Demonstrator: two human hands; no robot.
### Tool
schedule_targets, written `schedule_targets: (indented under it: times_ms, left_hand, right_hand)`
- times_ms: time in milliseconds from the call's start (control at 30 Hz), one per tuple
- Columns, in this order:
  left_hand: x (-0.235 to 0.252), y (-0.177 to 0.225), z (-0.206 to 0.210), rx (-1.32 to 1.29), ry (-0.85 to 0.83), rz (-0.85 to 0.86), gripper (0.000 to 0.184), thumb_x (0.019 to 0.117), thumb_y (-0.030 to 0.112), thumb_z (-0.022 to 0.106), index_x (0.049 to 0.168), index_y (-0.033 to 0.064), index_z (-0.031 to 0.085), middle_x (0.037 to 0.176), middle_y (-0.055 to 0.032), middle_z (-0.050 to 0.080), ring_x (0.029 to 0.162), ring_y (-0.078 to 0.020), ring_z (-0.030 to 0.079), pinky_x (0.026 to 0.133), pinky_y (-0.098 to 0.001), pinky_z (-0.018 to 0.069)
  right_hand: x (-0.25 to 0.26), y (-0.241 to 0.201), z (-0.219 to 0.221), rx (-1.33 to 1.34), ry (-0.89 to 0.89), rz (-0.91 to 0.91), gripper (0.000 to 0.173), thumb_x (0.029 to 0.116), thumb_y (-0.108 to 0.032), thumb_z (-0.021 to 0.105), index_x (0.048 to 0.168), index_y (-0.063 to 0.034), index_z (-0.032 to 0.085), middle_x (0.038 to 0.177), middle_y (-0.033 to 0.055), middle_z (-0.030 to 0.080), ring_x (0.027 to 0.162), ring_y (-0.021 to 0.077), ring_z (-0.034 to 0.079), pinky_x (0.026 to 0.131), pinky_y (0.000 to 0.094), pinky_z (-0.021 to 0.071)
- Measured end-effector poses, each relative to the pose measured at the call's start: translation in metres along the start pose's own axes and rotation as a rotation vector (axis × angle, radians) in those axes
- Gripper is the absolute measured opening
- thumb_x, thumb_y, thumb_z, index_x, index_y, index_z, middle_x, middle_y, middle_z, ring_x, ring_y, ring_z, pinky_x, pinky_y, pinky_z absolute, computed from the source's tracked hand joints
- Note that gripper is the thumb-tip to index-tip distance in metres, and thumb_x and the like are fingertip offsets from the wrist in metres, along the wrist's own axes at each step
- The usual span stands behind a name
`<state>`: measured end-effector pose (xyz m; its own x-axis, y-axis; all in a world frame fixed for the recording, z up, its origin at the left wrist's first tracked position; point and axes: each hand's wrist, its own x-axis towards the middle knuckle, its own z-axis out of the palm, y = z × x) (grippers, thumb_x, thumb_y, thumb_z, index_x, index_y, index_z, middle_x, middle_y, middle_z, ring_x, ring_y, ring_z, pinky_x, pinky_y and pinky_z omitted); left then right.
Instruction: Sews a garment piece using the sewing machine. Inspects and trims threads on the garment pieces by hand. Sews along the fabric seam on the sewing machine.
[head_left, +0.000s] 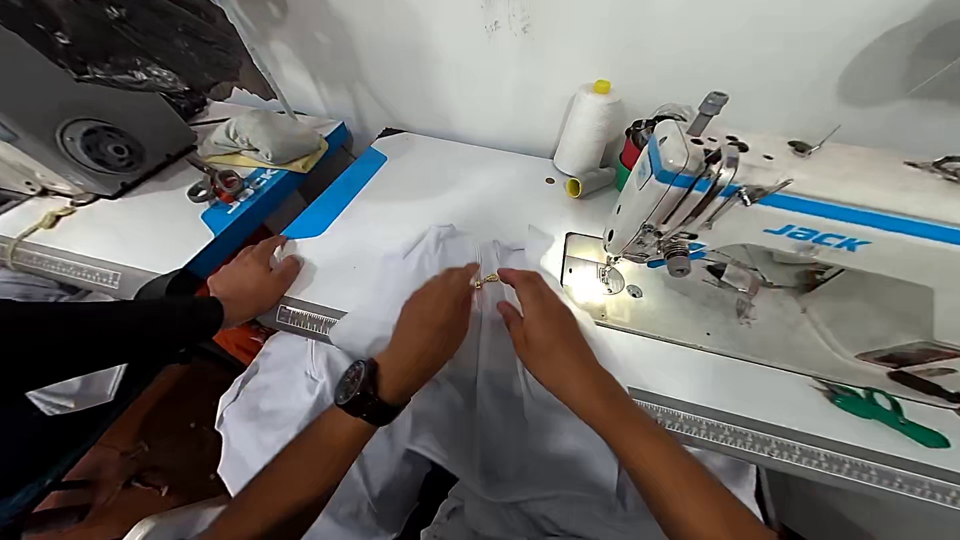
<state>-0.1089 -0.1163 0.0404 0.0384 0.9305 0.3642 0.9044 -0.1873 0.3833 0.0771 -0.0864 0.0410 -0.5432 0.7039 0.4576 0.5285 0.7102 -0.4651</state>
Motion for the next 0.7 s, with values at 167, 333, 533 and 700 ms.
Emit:
schedule_targets:
  times_ms: [167,333,533,700]
  left_hand:
    - [-0.02,-0.072,0.025,0.177,-0.212,0.148,0.105,0.0842,0.088,0.041,0.159,0.0141,0.04,0.165,-0.0044,0.036,0.154,-0.0284,0.03,0.12,-0.0679,0.0204]
    - [-0.005,-0.079,0.016,0.204,-0.31,0.22,0.118,0.075,0.092,0.048,0.161,0.0126,0.034,0.168,-0.007,0.03,0.156,-0.0318,0.024,0.12,-0.0696,0.0159]
    - [0.052,-0.072,0.004,0.064,-0.129,0.17,0.081,0.0925,0.056,0.067,0.147,-0.001,0.051,0.153,-0.0229,0.048,0.144,-0.0399,0.043,0.119,-0.0634,0.0297]
    - [-0.106,-0.104,-0.075,0.116,-0.122,-0.582,0.071,0.1016,0.062,0.048,0.078,-0.0006,0.07,0.071,-0.0232,0.065,0.072,-0.0457,0.066,0.068,-0.0736,0.049]
  right_hand:
    - [-0.034,0.078,0.009,-0.351,-0.25,-0.056,0.08,0.0994,-0.072,0.032,0.156,-0.0168,0.046,0.165,0.0076,0.038,0.153,0.0316,0.032,0.121,0.0647,0.023]
    - [-0.027,0.086,0.003,-0.393,-0.283,-0.004,0.095,0.0908,-0.085,0.029,0.158,-0.0191,0.044,0.166,0.011,0.033,0.155,0.0354,0.025,0.12,0.0664,0.0211]
    - [0.004,0.052,-0.019,-0.25,-0.169,-0.049,0.054,0.1005,-0.034,0.063,0.144,-0.0028,0.056,0.152,0.0188,0.051,0.143,0.0368,0.046,0.116,0.0601,0.0371]
    - [-0.169,0.042,-0.093,0.174,-0.677,0.293,0.052,0.1038,-0.049,0.054,0.127,-0.0052,0.07,0.115,0.0165,0.074,0.106,0.031,0.072,0.093,0.0541,0.0568]
